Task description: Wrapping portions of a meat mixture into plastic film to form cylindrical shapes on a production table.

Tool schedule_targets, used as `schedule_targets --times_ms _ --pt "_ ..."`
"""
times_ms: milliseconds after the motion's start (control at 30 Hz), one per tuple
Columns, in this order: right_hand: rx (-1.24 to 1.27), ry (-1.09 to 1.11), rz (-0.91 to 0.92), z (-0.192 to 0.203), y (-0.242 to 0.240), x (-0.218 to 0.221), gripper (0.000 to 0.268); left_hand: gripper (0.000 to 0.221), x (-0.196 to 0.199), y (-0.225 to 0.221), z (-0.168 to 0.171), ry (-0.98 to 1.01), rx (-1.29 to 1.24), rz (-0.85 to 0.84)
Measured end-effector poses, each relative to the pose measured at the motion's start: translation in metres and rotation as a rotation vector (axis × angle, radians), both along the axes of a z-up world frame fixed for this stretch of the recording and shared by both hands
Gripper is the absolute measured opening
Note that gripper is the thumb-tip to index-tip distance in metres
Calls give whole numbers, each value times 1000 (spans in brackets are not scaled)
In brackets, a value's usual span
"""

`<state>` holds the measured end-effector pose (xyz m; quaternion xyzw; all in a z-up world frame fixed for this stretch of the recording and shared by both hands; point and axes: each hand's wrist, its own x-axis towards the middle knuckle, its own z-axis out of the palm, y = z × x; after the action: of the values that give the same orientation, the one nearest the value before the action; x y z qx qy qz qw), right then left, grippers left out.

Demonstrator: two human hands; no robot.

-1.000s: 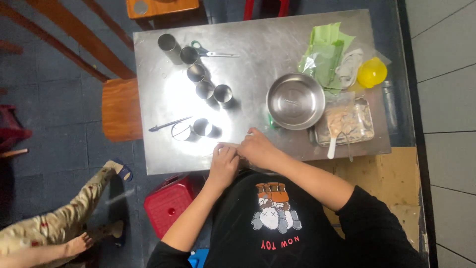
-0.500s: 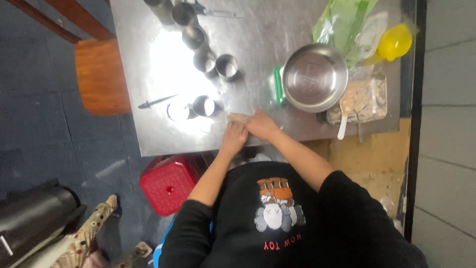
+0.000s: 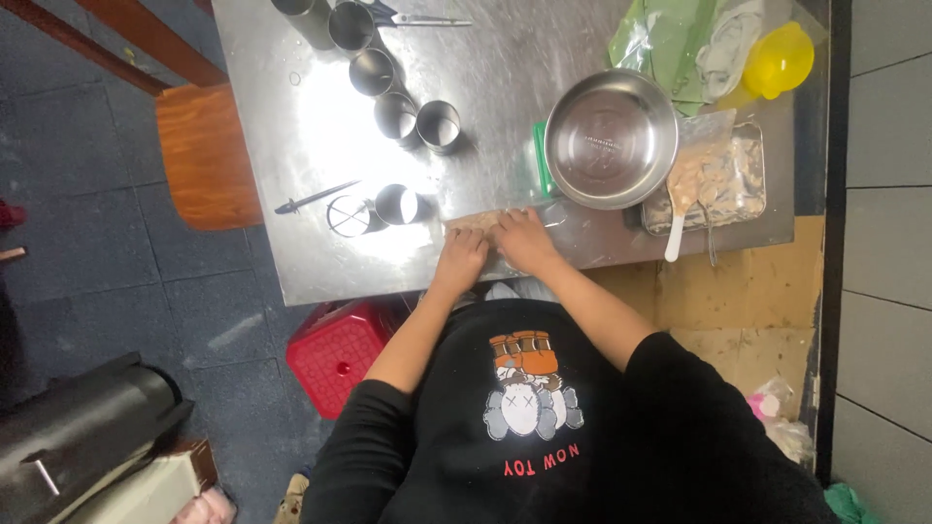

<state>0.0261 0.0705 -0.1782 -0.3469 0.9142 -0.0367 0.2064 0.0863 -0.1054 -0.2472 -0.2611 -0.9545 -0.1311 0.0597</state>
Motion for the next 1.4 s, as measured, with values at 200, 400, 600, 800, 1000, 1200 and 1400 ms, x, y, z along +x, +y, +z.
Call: schedule_targets --times_ms 200,400,600,800,1000,1200,1400 --pt "-110 116 79 -19 3 -5 28 21 -7 -23 74 -106 -107 47" --pt "-71 161 82 8 9 -12 21 12 -12 -57 60 -59 -259 24" --pt "-191 202 128 -57 15 -10 11 17 -10 -68 8 -86 -275 -41" --pt "-338 183 192 -29 26 -15 9 16 6 -56 27 -223 -243 -17" --pt "-329 78 159 6 25 2 9 15 39 -68 22 -238 -217 72" --pt "-255 241 163 11 8 2 15 10 44 -99 15 -183 -202 109" --pt "-139 313 89 -83 37 -9 9 55 23 -89 98 -410 -338 169"
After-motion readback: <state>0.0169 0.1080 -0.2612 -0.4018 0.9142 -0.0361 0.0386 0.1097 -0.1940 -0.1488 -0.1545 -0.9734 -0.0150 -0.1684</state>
